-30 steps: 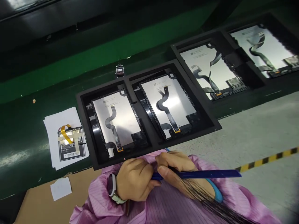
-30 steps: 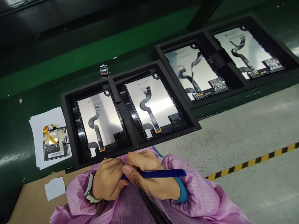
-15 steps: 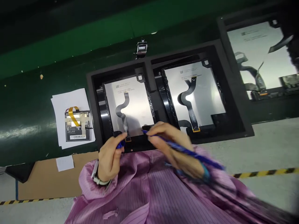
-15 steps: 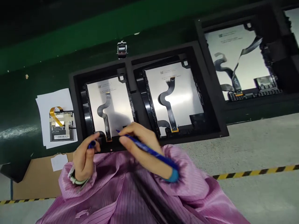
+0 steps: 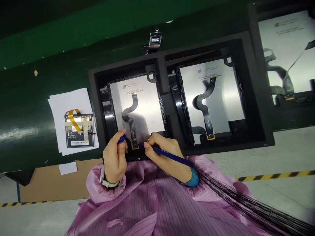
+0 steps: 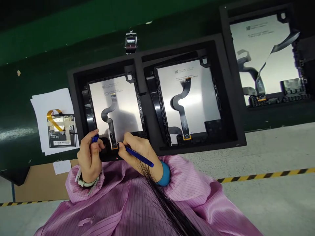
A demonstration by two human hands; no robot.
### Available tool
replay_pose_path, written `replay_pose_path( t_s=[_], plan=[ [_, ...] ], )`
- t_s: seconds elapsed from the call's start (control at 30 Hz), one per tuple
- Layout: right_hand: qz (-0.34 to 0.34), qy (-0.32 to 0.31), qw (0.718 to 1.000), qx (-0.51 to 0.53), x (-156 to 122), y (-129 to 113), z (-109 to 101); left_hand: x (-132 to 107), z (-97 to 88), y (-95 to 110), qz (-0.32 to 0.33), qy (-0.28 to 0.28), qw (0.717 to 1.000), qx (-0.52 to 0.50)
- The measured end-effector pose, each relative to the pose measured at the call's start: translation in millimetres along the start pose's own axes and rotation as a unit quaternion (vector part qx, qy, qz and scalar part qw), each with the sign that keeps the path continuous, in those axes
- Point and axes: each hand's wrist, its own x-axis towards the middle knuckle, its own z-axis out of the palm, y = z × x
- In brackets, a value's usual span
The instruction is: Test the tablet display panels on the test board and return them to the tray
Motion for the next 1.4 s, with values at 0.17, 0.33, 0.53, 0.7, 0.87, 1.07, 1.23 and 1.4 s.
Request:
replay_pose_path(
  t_s=[0.17, 0.33, 0.53, 0.7, 0.87, 1.07, 1.23, 1.4],
  plan=[
    [-0.001, 0.055, 0.997, 0.054, -7, 0, -2, 0, -0.2, 0, -0.016, -0.002, 1.0, -0.01],
    [-0.028, 0.232, 0.959, 0.159, -18, 9, -44, -3, -2.3, -4, -0.027, 0.008, 1.0, -0.009],
    [0.004, 0.401, 0.916, -0.014, -21, 62, -111, 2, 1.5, -6, -0.028, 0.064, 0.997, -0.039],
    [0.073, 0.39, 0.916, -0.06, -23, 87, -119, 11, 3.0, -4, -0.008, 0.079, 0.995, -0.052],
    [0.079, 0.389, 0.916, -0.055, -18, 84, -115, 13, 2.2, -4, -0.032, 0.086, 0.995, -0.026],
    [0.087, 0.375, 0.92, -0.068, -15, 79, -118, 16, 4.0, -2, -0.02, 0.09, 0.995, -0.022],
    [0.089, 0.35, 0.928, -0.092, -16, 78, -117, 14, 5.1, -3, -0.005, 0.086, 0.996, -0.017],
    [0.03, 0.474, 0.88, 0.009, -19, 85, -117, 17, -12.1, 6, 0.007, 0.002, 1.0, -0.008]
  ],
)
